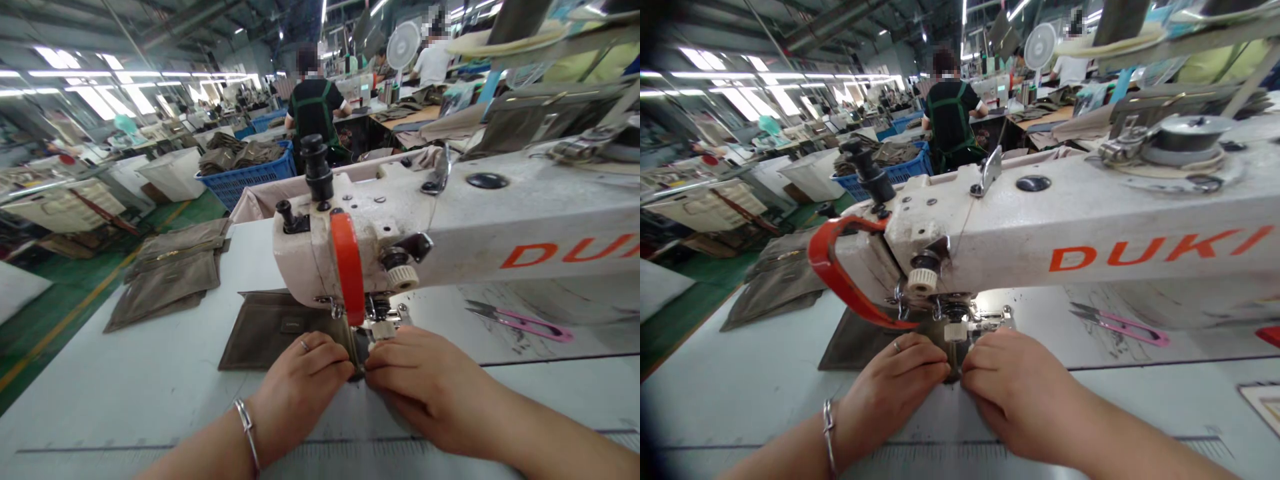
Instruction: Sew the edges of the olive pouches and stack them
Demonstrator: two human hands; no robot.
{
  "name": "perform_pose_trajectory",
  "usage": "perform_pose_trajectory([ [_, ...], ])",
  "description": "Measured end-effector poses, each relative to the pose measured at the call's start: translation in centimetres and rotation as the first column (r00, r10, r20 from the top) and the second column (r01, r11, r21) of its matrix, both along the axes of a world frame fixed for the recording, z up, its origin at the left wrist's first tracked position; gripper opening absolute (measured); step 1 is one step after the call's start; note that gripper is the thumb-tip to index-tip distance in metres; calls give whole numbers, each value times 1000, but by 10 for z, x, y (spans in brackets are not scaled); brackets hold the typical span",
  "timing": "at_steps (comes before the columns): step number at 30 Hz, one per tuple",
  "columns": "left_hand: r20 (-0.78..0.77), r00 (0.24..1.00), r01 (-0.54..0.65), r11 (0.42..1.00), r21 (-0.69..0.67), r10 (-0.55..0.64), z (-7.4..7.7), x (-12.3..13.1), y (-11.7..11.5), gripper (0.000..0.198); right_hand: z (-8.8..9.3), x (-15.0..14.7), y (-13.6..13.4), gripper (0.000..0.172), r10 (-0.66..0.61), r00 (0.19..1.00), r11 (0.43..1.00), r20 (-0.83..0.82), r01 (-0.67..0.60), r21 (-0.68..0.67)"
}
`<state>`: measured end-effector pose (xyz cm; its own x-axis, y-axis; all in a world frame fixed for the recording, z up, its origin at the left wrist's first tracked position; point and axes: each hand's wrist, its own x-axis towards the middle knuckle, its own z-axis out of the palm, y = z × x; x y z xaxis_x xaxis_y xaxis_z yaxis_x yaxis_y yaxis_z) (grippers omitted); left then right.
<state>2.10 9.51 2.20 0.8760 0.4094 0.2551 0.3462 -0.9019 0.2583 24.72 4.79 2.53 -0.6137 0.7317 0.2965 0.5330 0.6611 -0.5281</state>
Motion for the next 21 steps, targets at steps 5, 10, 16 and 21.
perform_pose_trajectory([
  [5,-3,1000,28,999,24,-28,1,-3,-3,17,2,1,1,28,-15,1000,999,17,14,33],
  [10,27,996,81,995,65,-83,2,-7,-1,20,0,-7,0,29,-14,999,1000,29,14,24],
  [16,-44,994,100,994,45,-98,-4,-10,14,21,-5,-11,1,35,-65,998,995,-15,66,79],
  [21,4,993,118,987,108,-119,-2,-8,27,21,-11,-13,6,39,-123,992,984,-37,127,123],
])
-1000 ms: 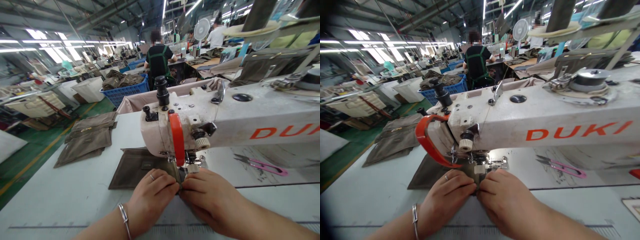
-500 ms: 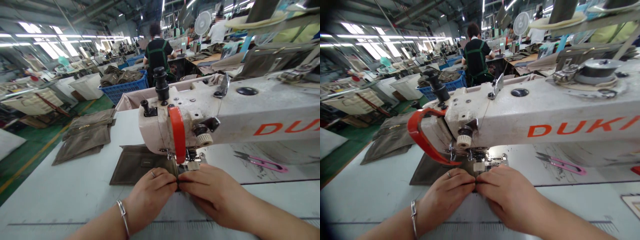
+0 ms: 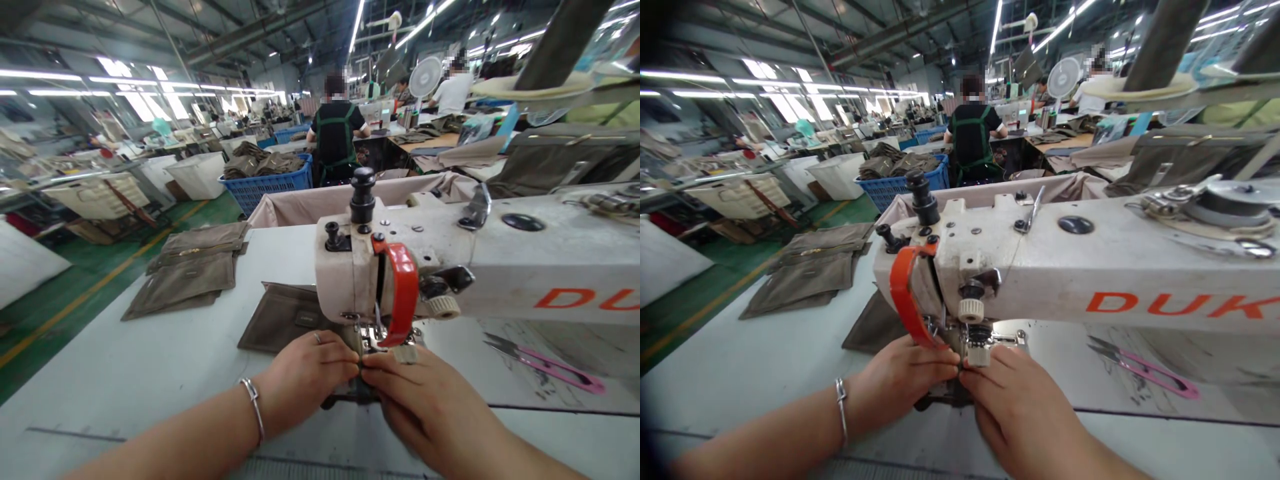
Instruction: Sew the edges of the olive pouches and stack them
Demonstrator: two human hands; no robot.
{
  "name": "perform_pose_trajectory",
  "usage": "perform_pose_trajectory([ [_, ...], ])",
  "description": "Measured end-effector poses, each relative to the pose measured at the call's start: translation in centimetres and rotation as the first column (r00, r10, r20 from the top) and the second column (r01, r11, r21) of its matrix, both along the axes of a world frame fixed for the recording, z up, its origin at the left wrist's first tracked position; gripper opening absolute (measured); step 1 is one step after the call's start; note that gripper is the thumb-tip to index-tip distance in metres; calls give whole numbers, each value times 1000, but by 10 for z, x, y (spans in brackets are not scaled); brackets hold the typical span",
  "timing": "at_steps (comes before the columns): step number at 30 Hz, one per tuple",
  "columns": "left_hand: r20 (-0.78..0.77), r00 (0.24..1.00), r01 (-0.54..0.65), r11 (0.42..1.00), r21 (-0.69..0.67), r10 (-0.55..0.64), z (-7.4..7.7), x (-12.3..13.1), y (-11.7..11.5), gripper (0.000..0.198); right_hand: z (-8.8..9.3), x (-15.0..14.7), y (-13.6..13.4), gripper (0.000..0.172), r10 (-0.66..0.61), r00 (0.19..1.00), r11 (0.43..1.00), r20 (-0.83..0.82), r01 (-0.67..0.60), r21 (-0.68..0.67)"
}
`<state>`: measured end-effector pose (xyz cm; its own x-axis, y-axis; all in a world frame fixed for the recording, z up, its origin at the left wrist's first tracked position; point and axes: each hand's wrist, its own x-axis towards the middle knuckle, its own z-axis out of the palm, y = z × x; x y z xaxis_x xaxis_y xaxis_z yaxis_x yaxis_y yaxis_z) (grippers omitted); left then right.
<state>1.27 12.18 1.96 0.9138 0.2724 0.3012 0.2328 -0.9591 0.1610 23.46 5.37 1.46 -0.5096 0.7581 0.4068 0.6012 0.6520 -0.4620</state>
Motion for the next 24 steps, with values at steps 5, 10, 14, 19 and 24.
perform_pose_trajectory([
  [5,27,999,-28,1000,-2,28,2,4,11,13,-7,0,3,40,-90,993,996,82,90,-2],
  [10,44,997,-65,998,-4,65,-2,7,23,11,-14,-1,5,37,-122,982,992,145,120,23],
  [14,42,993,-109,994,7,109,1,10,28,14,-16,-1,6,42,-141,975,990,173,134,48],
  [19,69,972,-227,974,18,225,4,13,29,11,-18,-1,6,40,-145,972,989,184,141,34],
  [24,46,962,-271,962,15,270,-4,12,34,13,-17,-2,6,37,-157,974,987,166,151,44],
])
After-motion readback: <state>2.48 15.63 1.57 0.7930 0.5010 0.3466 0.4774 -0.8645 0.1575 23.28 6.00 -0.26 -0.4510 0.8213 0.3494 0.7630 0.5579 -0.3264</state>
